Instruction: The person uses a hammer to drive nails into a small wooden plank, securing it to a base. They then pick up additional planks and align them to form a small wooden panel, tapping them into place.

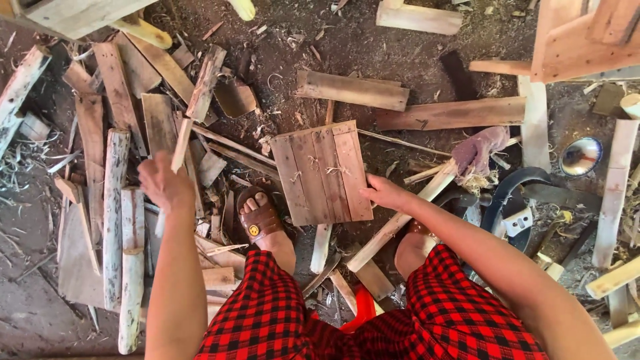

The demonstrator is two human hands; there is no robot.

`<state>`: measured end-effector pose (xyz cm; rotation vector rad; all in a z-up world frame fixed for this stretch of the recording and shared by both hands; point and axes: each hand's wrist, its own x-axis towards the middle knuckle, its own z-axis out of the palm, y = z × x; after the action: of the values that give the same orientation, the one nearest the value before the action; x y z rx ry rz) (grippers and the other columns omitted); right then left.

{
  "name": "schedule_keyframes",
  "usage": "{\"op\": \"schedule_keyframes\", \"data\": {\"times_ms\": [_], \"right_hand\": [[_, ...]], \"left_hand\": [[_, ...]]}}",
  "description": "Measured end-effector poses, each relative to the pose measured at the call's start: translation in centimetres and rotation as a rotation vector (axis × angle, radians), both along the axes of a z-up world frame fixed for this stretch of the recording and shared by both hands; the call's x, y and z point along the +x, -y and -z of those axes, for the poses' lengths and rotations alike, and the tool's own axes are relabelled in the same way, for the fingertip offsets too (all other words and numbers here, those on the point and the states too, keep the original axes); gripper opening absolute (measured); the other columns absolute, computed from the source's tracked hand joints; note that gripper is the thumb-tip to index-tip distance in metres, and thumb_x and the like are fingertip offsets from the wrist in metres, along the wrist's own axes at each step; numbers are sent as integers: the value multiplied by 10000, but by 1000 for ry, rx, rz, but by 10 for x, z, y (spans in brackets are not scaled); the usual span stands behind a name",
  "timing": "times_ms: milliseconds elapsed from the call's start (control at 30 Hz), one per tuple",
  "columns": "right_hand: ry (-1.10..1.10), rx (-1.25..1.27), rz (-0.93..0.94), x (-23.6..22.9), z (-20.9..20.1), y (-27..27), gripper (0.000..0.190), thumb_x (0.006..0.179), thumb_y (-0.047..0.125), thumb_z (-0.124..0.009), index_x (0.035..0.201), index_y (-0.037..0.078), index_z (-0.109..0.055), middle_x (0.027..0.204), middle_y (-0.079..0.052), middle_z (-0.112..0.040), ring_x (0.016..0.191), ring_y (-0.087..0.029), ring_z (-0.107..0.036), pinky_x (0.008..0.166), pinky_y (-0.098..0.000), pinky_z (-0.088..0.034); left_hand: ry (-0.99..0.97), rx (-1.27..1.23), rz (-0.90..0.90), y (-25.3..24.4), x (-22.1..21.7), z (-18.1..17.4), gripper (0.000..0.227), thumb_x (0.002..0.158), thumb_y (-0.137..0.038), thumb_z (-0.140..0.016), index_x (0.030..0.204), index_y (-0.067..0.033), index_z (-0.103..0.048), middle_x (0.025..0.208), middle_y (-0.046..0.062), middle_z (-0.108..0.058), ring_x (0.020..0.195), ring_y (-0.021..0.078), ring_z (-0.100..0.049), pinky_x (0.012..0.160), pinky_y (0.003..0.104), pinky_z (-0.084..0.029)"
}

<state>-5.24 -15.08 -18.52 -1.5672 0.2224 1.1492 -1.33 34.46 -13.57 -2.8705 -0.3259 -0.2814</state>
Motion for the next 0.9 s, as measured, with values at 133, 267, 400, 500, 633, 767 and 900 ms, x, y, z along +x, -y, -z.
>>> {"op": "schedule_keyframes", "data": {"times_ms": [133, 267, 400, 500, 633, 767, 900], "right_hand": [[65, -183, -155, 11, 6, 12, 562, 877, 324, -601, 1373, 125, -428, 1265, -185, -558, 1106, -341, -570, 840, -454, -524], [27, -126, -232, 27, -18, 1, 592, 953, 268, -498, 1430, 27, -242, 1358, -272, -397, 1184, -437, -477, 884, -501, -534], [23, -154, -282, 26, -29, 4, 625, 966, 256, -461, 1423, -49, -164, 1390, -313, -308, 1227, -489, -396, 957, -559, -479], [60, -176, -275, 16, -19, 2, 585, 953, 248, -481, 1411, -25, -242, 1343, -299, -392, 1167, -480, -463, 907, -558, -500], [104, -184, -213, 14, -40, -11, 563, 930, 309, -514, 1391, 44, -330, 1238, -255, -518, 1068, -419, -563, 835, -511, -543], [152, -243, -354, 18, -46, -12, 575, 916, 321, -489, 1412, 89, -314, 1126, -243, -594, 1014, -412, -596, 843, -551, -487], [227, -241, -370, 55, -91, 8, 463, 878, 207, -497, 1336, 142, -469, 844, -153, -685, 828, -311, -666, 770, -465, -503]], "left_hand": [[54, -388, 152, 56, -4, -13, 345, 701, -148, -803, 997, -135, -625, 947, 99, -542, 901, 298, -542, 737, 418, -457], [-570, -915, -30, 174, 0, -98, 496, 816, -414, -659, 1183, -86, -600, 1140, 164, -626, 1050, 364, -588, 889, 493, -457], [-680, -1337, -154, 189, -22, -49, 431, 857, -231, -601, 1244, -49, -549, 1170, 204, -609, 1138, 345, -553, 954, 463, -433], [-754, -1220, -291, 180, -24, -30, 525, 815, -284, -655, 1266, -73, -490, 1088, 236, -617, 1101, 391, -565, 908, 509, -440], [-668, -1370, -243, 185, 4, -85, 437, 843, -161, -599, 1255, -50, -505, 1135, 196, -612, 1118, 295, -567, 942, 431, -430], [-683, -1277, -203, 161, 2, -46, 617, 851, -242, -593, 1381, -2, -386, 1288, 261, -505, 1211, 373, -481, 1007, 487, -393], [-700, -1294, -205, 160, -8, -36, 613, 845, -253, -613, 1378, -36, -403, 1274, 237, -526, 1194, 353, -500, 992, 469, -417]]}}
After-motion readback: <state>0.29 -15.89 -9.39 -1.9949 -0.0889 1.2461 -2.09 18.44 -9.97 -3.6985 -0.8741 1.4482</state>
